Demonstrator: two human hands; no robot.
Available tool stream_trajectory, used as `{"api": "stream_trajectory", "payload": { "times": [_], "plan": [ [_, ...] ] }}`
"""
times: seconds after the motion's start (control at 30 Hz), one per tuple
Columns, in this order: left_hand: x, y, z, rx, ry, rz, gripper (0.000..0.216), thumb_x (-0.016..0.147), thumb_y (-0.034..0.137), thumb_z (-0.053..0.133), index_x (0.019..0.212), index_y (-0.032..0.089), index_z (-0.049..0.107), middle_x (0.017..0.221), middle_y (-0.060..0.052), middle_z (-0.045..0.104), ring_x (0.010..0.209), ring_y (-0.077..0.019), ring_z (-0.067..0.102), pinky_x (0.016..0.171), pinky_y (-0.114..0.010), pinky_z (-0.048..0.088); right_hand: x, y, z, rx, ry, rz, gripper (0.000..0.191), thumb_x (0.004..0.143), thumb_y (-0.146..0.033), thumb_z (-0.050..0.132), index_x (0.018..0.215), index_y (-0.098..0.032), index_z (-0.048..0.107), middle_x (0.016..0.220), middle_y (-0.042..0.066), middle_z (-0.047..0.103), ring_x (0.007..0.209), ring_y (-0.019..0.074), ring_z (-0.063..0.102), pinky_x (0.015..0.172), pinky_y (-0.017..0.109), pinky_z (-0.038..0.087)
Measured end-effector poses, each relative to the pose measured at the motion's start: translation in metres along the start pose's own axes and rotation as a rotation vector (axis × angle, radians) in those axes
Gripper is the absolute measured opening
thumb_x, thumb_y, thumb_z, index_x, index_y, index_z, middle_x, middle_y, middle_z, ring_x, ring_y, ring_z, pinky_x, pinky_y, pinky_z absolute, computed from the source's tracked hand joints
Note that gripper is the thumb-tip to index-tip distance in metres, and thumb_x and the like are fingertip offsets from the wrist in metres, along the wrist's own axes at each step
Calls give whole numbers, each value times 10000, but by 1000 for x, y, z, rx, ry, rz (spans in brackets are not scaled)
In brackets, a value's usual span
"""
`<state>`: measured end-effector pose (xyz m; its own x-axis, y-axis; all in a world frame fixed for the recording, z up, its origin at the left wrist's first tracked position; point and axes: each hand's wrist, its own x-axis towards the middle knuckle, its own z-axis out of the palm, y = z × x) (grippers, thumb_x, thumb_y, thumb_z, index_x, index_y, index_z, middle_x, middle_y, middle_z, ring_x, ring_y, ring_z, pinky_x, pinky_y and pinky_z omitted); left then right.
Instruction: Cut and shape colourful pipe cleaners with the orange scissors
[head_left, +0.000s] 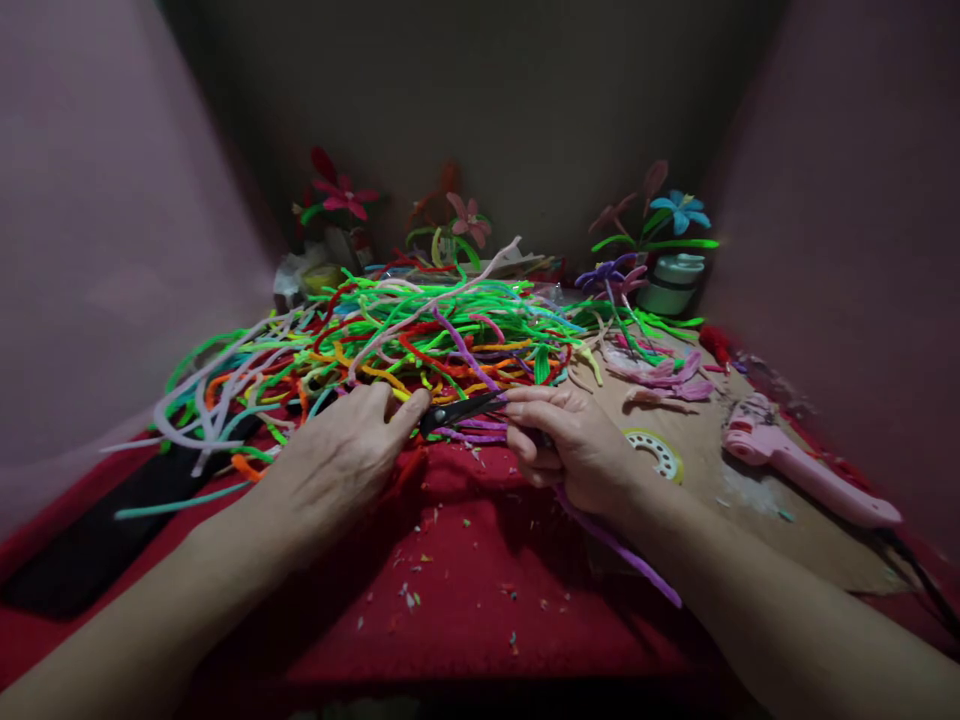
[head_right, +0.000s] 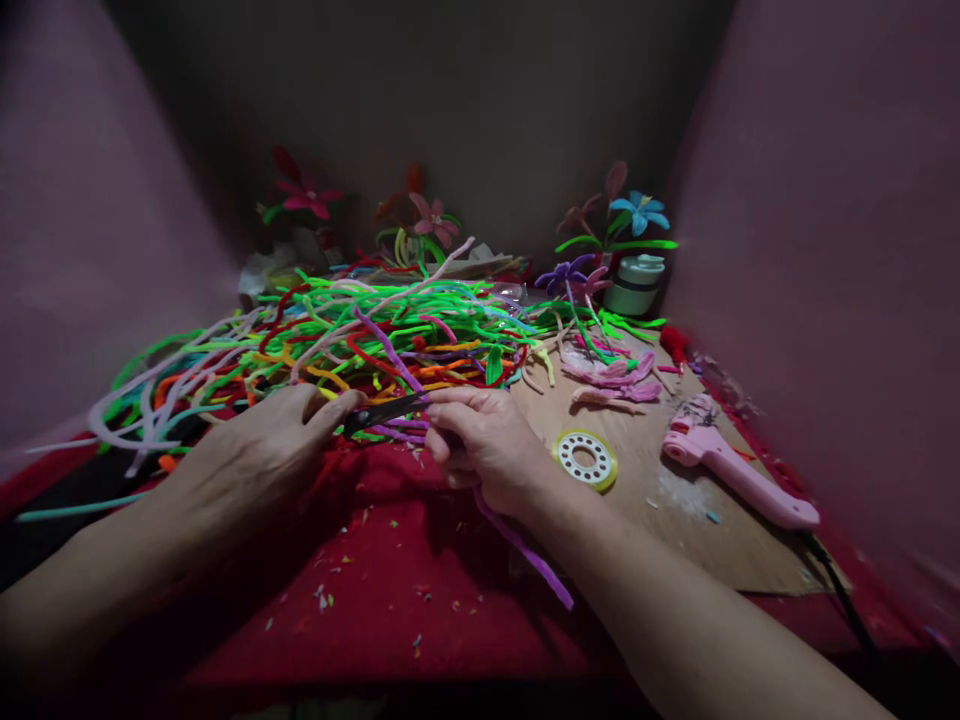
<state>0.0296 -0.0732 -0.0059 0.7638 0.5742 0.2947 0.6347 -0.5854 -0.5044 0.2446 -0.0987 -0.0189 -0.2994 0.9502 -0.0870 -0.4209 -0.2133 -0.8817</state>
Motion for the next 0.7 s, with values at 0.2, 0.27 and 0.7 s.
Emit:
{"api": "stream_trajectory", "payload": {
  "times": [0.2,0.27,0.7],
  "plan": [
    [-2,1,5,15,29,15,404,792,30,366,1168,76,506,730,-84,482,621,-206,459,549,-318,391,1,2,-4,-5,-52,33,34,743,-213,548,761,-190,529,411,-98,428,315,25,147,306,159,123],
    [-3,1,6,-4,31,15,406,792,32,372,1175,73,499,734,-85,484,626,-209,462,560,-326,398,0,2,-5,-8,-65,35,23,746,-204,545,748,-189,528,405,-97,422,315,26,138,301,158,112],
    [-8,9,8,-166,-9,3,385,786,24,395,1157,52,492,793,-97,554,670,-213,537,586,-334,473,0,0,0,-4,-18,42,168,737,-184,539,620,-198,420,382,-96,389,308,29,139,301,162,101]
  ]
}}
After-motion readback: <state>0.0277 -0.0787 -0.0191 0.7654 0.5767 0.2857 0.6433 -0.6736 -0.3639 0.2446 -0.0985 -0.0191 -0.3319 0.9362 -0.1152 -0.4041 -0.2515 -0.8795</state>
